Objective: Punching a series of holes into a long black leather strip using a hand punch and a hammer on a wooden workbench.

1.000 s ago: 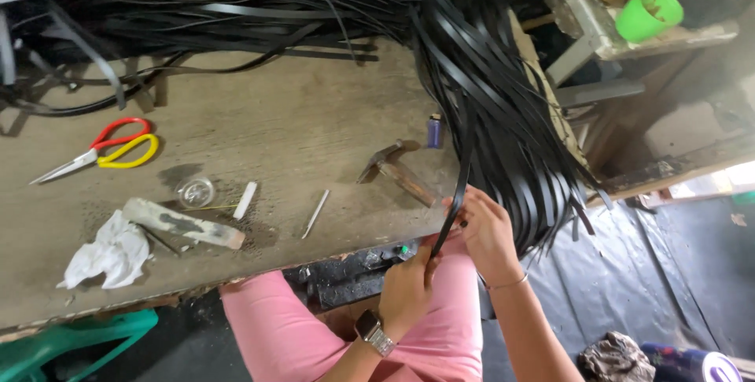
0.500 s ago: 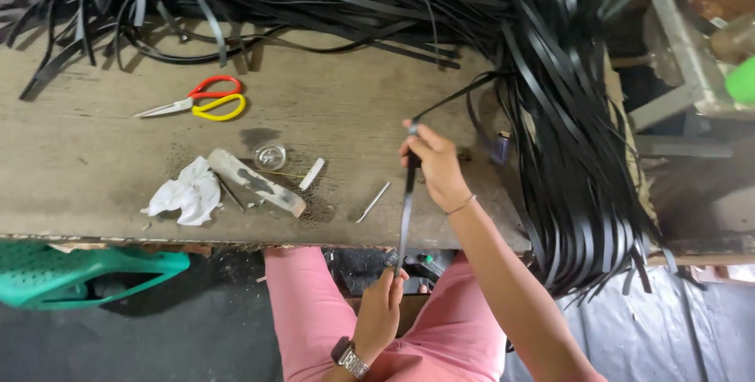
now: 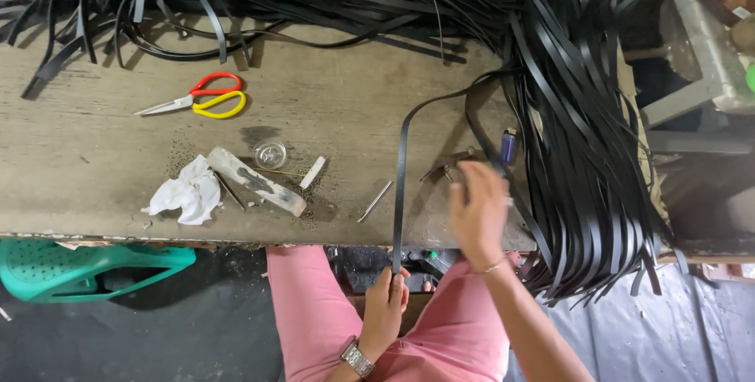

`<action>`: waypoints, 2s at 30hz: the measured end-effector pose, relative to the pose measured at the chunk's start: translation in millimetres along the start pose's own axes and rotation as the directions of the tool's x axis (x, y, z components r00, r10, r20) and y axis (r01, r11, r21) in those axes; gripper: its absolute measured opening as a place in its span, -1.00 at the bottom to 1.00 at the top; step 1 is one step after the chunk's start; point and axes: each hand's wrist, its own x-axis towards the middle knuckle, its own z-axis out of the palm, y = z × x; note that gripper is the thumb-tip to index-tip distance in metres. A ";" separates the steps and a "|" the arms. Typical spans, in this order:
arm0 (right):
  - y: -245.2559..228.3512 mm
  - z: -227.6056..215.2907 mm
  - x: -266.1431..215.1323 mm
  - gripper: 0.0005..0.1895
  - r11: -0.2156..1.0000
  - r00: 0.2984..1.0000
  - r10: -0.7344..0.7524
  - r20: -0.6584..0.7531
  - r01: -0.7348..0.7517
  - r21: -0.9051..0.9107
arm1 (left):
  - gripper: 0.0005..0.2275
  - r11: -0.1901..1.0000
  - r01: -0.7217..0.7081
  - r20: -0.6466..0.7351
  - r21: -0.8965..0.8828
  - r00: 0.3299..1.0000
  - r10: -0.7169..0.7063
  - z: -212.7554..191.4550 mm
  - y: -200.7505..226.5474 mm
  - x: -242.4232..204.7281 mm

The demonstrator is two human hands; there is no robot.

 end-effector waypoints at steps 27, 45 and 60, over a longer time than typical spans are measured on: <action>130.8 -87.6 -72.9 -0.63 0.714 0.925 0.228 -0.304 -0.371 -0.594 | -0.71 0.980 -0.132 -0.093 -0.151 0.989 0.119 6.4 16.7 6.8; -65.3 -0.3 28.9 -0.61 0.311 0.642 0.465 0.609 -0.763 0.567 | -0.65 0.996 -0.067 -0.037 0.055 0.997 0.069 1.3 19.6 3.9; -40.1 76.7 64.1 -0.33 0.891 0.846 0.223 0.484 -0.379 0.251 | -0.68 1.000 0.006 0.002 0.030 1.000 -0.006 -3.2 28.9 13.6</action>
